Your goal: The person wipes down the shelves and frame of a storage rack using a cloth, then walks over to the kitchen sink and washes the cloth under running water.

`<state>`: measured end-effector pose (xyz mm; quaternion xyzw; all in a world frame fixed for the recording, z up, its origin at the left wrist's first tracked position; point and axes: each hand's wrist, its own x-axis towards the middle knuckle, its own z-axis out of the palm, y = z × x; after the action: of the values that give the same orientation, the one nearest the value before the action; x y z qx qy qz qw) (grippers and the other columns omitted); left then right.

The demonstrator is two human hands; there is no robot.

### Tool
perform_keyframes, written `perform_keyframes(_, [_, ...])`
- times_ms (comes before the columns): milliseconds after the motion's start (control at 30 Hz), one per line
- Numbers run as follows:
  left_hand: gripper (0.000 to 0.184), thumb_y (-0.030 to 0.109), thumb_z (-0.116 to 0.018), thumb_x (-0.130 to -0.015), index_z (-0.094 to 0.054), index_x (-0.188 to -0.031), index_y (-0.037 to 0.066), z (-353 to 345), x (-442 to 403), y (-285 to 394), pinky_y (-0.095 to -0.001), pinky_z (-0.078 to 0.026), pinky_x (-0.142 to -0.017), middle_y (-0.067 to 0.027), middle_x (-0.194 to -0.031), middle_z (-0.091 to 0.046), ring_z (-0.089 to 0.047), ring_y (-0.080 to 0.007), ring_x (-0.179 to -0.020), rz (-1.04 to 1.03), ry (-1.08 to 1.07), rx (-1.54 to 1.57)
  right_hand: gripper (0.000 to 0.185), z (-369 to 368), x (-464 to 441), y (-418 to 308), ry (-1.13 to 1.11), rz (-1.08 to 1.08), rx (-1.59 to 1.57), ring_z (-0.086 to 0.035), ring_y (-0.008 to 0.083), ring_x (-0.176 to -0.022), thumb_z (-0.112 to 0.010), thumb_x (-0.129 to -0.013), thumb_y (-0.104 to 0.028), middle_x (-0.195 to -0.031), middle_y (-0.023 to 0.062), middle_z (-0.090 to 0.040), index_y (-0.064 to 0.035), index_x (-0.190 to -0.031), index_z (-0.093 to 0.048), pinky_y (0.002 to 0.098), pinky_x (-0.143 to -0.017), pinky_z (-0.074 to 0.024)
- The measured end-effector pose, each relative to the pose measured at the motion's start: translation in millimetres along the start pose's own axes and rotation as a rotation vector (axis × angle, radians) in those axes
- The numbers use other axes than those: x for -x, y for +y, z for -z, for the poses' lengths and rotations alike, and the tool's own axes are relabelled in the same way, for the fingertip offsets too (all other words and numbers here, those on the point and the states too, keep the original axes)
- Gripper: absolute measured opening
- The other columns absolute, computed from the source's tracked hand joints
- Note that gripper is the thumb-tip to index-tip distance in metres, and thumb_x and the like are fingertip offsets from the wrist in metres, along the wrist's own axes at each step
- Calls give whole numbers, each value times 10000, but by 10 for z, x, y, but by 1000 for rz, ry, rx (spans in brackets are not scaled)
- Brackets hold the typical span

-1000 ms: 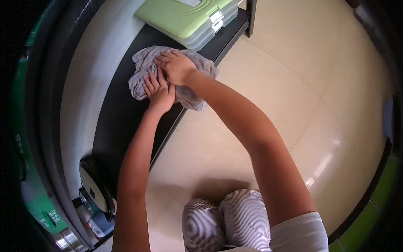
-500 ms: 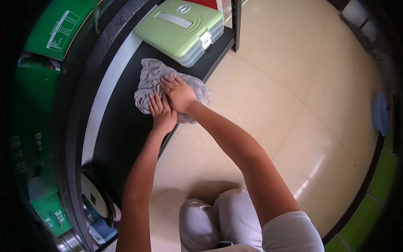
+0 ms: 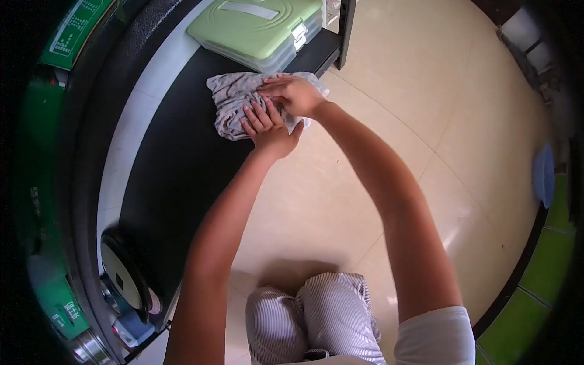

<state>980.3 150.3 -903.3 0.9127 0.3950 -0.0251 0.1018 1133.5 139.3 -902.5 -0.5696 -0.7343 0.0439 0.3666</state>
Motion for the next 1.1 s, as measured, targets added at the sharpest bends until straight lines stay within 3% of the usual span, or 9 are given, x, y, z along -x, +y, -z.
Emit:
perform_keyframes(300, [1078,561,-616,-754,12,-1446,23,97,346,-237,-594,46,-1056,-325,-1457,37,115,-493,-1344,-231,-5,50,336,-147,157,-654,184,-317,49,-470,248,-1225,-561,-769,-57,-1190,65,-599,-80,-1096,-634,450,-1073,-296])
perform_keyframes(433, [998,417,-633,-803,31,-1450,47,521,501,-217,-575,-34,-1076,-298,-1472,-10,5,-493,-1354,-334,-33,88,350,211,272,-662,109,-256,210,-484,215,-1211,-480,-829,-91,-1213,44,-587,-172,-1136,-626,347,-985,-417])
perform_keyframes(500, [929,347,-625,-815,-14,-1452,59,583,448,-162,-537,-111,-1086,-277,-1466,-107,-97,-466,-1352,-541,103,365,370,455,239,-695,8,-424,330,-515,198,-1177,-475,-829,-116,-1251,41,-563,-212,-1157,-614,334,-916,-468])
perform_keyframes(633, [848,238,-623,-819,-83,-1450,66,654,87,233,-457,-211,-1091,-237,-1453,-221,-236,-354,-1353,-620,-122,561,367,791,407,119,-2,-292,346,-504,218,-1189,-470,-832,-115,-1271,64,-543,-191,-1164,-608,332,-933,-454])
perform_keyframes(667, [826,243,-632,-807,-137,-1444,69,563,-57,296,-429,-207,-1101,-200,-1460,-233,-222,-274,-1371,-709,-50,391,371,892,391,233,-6,-383,365,-489,222,-1205,-473,-829,-109,-1270,69,-542,-178,-1169,-603,332,-946,-444])
perform_keyframes(700, [807,209,-635,-806,-161,-1444,66,447,-162,322,-435,-209,-1098,-173,-1455,-269,-204,-310,-1373,-777,80,211,376,986,363,325,-11,-474,384,-473,227,-1222,-476,-825,-102,-1269,75,-542,-165,-1175,-599,332,-959,-434])
perform_keyframes(767, [806,312,-615,-821,-166,-1444,65,442,-393,414,-445,-154,-1116,-148,-1485,-211,-149,-307,-1391,-705,238,75,356,1011,348,779,110,-425,452,-475,245,-1213,-480,-809,-122,-1232,80,-563,-113,-1147,-589,343,-967,-424])
perform_keyframes(833, [847,473,-530,-842,-145,-1439,13,305,-694,396,-448,-30,-1131,-120,-1519,-94,-33,-283,-1409,-601,252,-86,380,1050,125,582,-48,-555,535,-431,257,-1255,-459,-821,-110,-1251,114,-546,-55,-1183,-564,337,-1016,-378])
perform_keyframes(1100, [824,439,-560,-816,-238,-1387,-60,255,-640,467,-429,-103,-1130,-207,-1474,-193,-119,-316,-1393,-546,308,8,431,634,-164,264,69,-804,581,-339,313,-1312,-556,-777,-202,-1304,131,-499,1,-1157,-573,423,-1091,-252])
